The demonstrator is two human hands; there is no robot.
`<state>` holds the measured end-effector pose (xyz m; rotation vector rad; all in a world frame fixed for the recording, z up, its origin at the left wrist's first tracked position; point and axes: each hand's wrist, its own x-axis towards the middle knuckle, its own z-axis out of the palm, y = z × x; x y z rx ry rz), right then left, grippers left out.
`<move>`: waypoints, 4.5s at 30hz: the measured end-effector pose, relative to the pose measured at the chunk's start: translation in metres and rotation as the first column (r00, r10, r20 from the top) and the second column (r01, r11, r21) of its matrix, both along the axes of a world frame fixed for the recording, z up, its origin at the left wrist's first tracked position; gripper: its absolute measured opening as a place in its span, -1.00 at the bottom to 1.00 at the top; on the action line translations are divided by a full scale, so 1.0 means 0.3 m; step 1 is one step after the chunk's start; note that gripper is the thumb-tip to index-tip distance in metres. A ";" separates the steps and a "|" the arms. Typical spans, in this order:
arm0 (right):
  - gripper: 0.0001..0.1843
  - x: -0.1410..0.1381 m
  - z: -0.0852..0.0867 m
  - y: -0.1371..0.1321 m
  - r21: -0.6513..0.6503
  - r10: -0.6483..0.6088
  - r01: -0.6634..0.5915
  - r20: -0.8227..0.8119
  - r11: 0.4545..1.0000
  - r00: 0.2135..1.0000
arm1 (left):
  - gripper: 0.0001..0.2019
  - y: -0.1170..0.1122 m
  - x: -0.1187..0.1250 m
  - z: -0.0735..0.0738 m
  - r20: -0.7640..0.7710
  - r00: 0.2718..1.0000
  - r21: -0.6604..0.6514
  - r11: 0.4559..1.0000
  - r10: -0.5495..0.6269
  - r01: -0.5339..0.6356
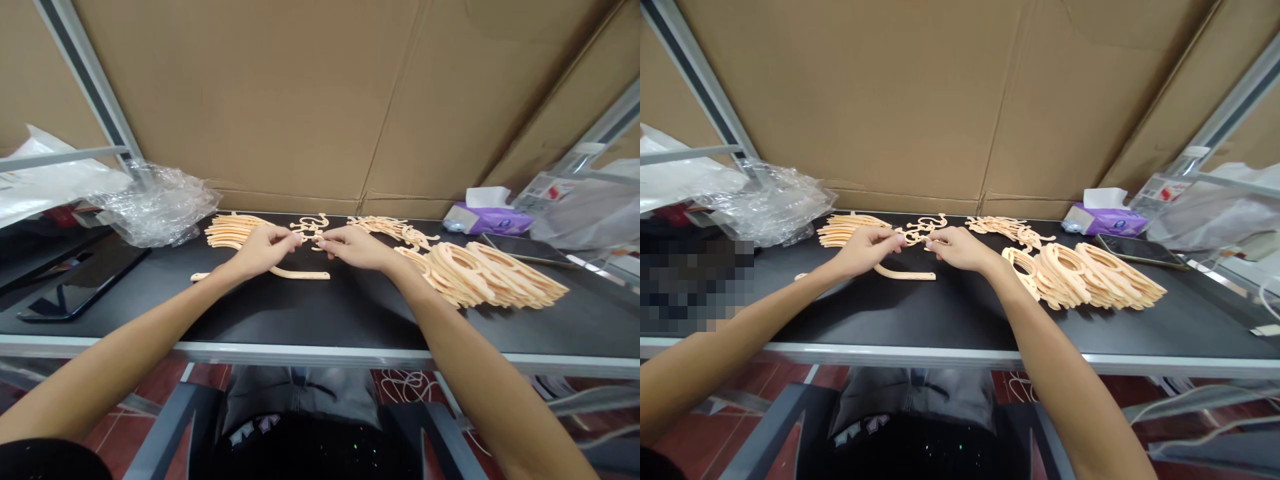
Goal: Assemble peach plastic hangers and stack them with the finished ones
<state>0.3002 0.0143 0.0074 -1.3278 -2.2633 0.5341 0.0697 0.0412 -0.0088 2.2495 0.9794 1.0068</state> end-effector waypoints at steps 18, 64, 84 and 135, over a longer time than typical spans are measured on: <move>-0.75 0.005 0.003 -0.004 0.011 -0.111 0.111 0.048 0.994 0.993 | -0.86 -0.074 0.039 -0.017 -0.335 0.922 0.094 0.967 -0.195 0.238; -0.74 -0.030 0.006 -0.017 -0.123 0.025 -0.002 0.183 0.992 0.983 | -0.90 -0.042 0.032 -0.031 -0.351 0.936 0.164 0.983 -0.020 0.083; -0.80 -0.034 0.002 -0.016 -0.136 -0.027 0.042 0.113 0.990 0.993 | -0.92 -0.021 0.029 -0.050 -0.308 0.950 0.115 0.989 -0.051 0.090; -0.75 -0.049 -0.018 -0.001 -0.163 -0.059 0.085 0.159 0.983 0.986 | -0.90 -0.012 0.030 -0.066 -0.277 0.958 0.143 0.983 -0.076 0.120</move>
